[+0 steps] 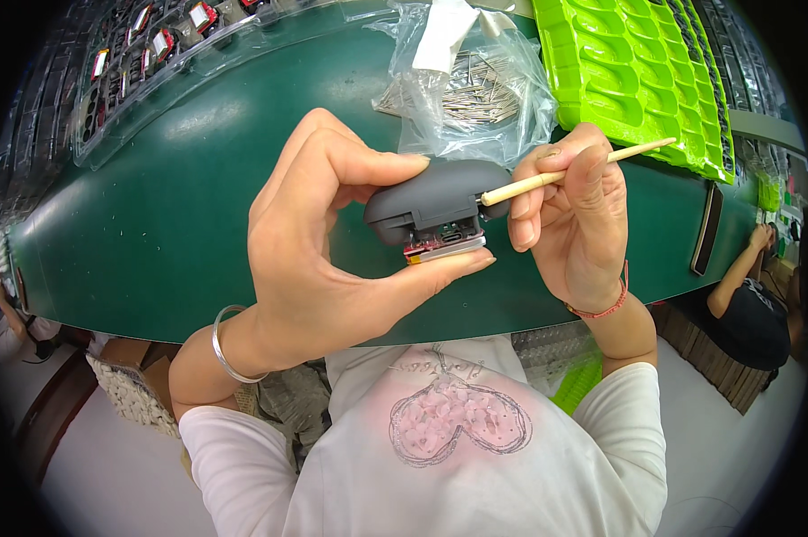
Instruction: The person assembles small electronic devices by inserting a battery into a gray casing and securing it with a black cover. They use a wooden stick to press internal components and ensure proper fit, repeating the process for multiple units on a green workbench.
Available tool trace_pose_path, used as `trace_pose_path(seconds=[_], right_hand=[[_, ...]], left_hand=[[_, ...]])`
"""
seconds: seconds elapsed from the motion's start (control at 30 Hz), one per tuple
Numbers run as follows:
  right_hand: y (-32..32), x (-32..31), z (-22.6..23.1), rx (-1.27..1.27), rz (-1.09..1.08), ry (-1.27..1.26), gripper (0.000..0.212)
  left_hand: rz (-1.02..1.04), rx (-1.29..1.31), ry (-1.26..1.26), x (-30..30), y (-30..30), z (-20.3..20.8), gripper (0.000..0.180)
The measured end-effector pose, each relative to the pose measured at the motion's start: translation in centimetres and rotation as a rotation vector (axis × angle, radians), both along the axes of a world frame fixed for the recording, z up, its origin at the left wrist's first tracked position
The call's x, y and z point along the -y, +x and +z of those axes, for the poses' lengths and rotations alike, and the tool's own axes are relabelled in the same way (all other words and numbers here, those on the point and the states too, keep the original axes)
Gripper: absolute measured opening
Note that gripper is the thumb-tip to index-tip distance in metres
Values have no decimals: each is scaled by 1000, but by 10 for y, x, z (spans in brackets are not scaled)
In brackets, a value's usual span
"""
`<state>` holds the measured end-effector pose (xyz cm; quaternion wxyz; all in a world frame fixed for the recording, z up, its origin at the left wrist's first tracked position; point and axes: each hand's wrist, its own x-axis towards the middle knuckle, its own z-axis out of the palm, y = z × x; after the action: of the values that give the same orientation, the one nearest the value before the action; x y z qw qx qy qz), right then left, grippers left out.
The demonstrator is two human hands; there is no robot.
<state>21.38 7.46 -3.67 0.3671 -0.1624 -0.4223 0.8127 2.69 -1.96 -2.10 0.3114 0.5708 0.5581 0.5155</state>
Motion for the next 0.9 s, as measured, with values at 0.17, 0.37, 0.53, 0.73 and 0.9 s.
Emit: trace_pose_path(seconds=[0.17,0.37,0.53,0.73,0.9], right_hand=[[-1,0,-1,-16,-30,65,23],[-2,7,-1,-27,-66,44,17],[-4,12,2,-12,-101,37,14],[-4,5,5,46,-49,142,30],[4,-4,10,-117,-58,-96,35]], left_hand=[[-4,11,-5,-1,1,1,54],[-17,19,-24,2,2,-1,55],[-48,-35,21,5,-1,-5,57],[-65,46,56,-3,0,-6,59],[-108,150,30,-5,0,-9,61]])
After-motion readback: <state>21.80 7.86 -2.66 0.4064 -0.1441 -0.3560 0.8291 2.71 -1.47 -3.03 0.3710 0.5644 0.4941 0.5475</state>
